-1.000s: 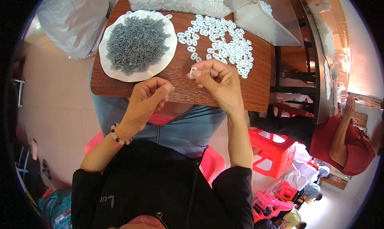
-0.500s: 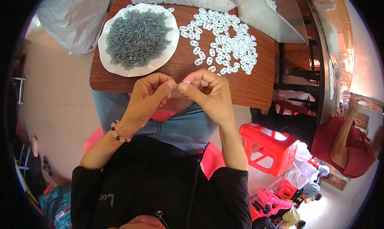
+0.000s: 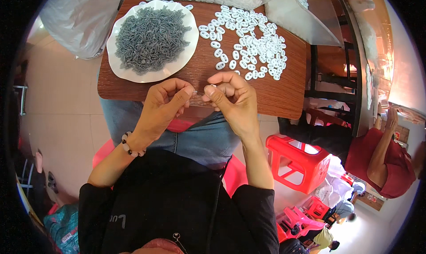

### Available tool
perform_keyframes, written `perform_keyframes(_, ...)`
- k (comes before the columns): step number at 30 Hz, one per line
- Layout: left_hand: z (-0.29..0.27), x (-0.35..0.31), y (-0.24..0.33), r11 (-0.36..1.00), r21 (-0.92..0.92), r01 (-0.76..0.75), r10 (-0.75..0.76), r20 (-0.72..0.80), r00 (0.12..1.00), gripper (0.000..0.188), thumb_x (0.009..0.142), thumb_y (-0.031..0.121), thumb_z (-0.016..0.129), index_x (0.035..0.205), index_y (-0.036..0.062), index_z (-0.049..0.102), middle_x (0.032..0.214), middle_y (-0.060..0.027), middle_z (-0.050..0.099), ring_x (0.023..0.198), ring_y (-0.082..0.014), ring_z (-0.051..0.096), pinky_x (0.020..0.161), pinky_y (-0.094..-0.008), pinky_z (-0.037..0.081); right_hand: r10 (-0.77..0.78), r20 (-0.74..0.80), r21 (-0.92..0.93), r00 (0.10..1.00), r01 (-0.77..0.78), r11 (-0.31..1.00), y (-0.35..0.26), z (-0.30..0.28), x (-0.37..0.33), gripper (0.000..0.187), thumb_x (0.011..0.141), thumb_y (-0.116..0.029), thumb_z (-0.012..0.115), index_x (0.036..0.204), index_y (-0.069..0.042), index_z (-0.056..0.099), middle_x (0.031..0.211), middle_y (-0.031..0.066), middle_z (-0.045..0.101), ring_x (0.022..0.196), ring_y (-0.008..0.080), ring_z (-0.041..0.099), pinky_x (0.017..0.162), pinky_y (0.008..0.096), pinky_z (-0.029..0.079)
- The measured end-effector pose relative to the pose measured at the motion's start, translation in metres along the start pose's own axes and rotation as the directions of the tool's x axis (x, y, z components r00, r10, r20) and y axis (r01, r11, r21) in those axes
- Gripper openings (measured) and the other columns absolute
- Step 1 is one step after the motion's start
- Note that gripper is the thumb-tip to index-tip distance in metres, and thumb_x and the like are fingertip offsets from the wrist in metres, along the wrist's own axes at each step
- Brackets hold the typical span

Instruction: Manually assembling small white plastic components by inserting grey rubber rings into them.

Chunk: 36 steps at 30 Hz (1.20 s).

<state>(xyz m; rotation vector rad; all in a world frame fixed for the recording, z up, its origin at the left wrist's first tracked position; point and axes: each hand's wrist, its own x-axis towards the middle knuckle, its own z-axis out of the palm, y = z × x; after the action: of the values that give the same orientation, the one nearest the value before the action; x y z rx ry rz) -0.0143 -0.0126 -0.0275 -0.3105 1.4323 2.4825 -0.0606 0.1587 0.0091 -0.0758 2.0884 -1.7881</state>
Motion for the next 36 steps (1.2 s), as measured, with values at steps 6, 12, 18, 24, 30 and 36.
perform_keyframes(6,0.000,0.000,0.001,1.000,0.020,0.003,-0.003,0.000,1.000,0.018,0.092,0.019,0.060,0.094,0.0013,0.062,0.071,0.0025,0.057,0.058,-0.0013,0.047,0.052,-0.0154,0.037,-0.074,0.070,0.003,0.995,0.074,0.997,0.003,-0.006,-0.001,0.019,0.086,-0.011,0.067,0.100,0.001,0.063,0.082,0.0078,0.069,0.068,0.0073,0.061,0.058,0.0179,0.045)
perform_keyframes(12,0.000,0.000,0.002,1.000,0.014,0.013,-0.013,-0.008,1.000,0.018,0.091,0.019,0.061,0.093,0.0016,0.062,0.071,0.0026,0.057,0.059,-0.0017,0.047,0.053,-0.0153,0.036,-0.044,0.024,-0.010,0.999,0.044,0.999,-0.002,-0.008,-0.003,0.018,0.086,-0.011,0.067,0.099,0.001,0.064,0.083,0.0086,0.069,0.069,0.0070,0.060,0.059,0.0198,0.047)
perform_keyframes(18,0.001,0.000,0.003,1.000,0.012,0.025,-0.025,0.000,1.000,0.018,0.091,0.020,0.061,0.093,0.0018,0.062,0.071,0.0027,0.057,0.059,-0.0016,0.047,0.053,-0.0152,0.037,-0.200,-0.058,-0.322,0.978,0.172,0.931,0.002,-0.008,-0.003,0.016,0.087,-0.013,0.066,0.093,0.002,0.068,0.082,0.0072,0.069,0.066,0.0062,0.058,0.058,0.0192,0.045)
perform_keyframes(24,0.001,0.000,0.001,1.000,0.014,0.000,-0.001,0.011,1.000,0.017,0.092,0.018,0.060,0.093,0.0016,0.062,0.071,0.0025,0.057,0.060,-0.0013,0.047,0.053,-0.0154,0.037,-0.059,-0.019,-0.097,0.998,0.057,0.994,0.004,-0.001,-0.007,0.019,0.086,-0.012,0.067,0.097,0.003,0.068,0.082,0.0070,0.069,0.066,0.0066,0.058,0.058,0.0197,0.045)
perform_keyframes(30,0.003,0.000,-0.001,0.997,0.062,-0.051,0.050,0.021,0.999,0.017,0.092,0.018,0.061,0.095,0.0018,0.062,0.071,0.0024,0.057,0.061,-0.0010,0.047,0.054,-0.0156,0.037,0.000,-0.034,-0.057,0.999,-0.002,0.998,0.000,-0.002,-0.010,0.016,0.086,-0.012,0.067,0.094,0.002,0.066,0.077,0.0067,0.069,0.062,0.0057,0.057,0.056,0.0190,0.044)
perform_keyframes(36,0.003,0.000,-0.006,0.989,0.124,-0.086,0.082,0.035,0.996,0.016,0.091,0.018,0.061,0.094,0.0015,0.062,0.072,0.0029,0.057,0.062,-0.0010,0.047,0.055,-0.0165,0.037,0.002,-0.020,-0.052,1.000,-0.003,0.999,-0.001,-0.003,-0.011,0.013,0.085,-0.013,0.068,0.085,0.000,0.066,0.067,0.0034,0.065,0.057,0.0036,0.053,0.052,0.0171,0.038)
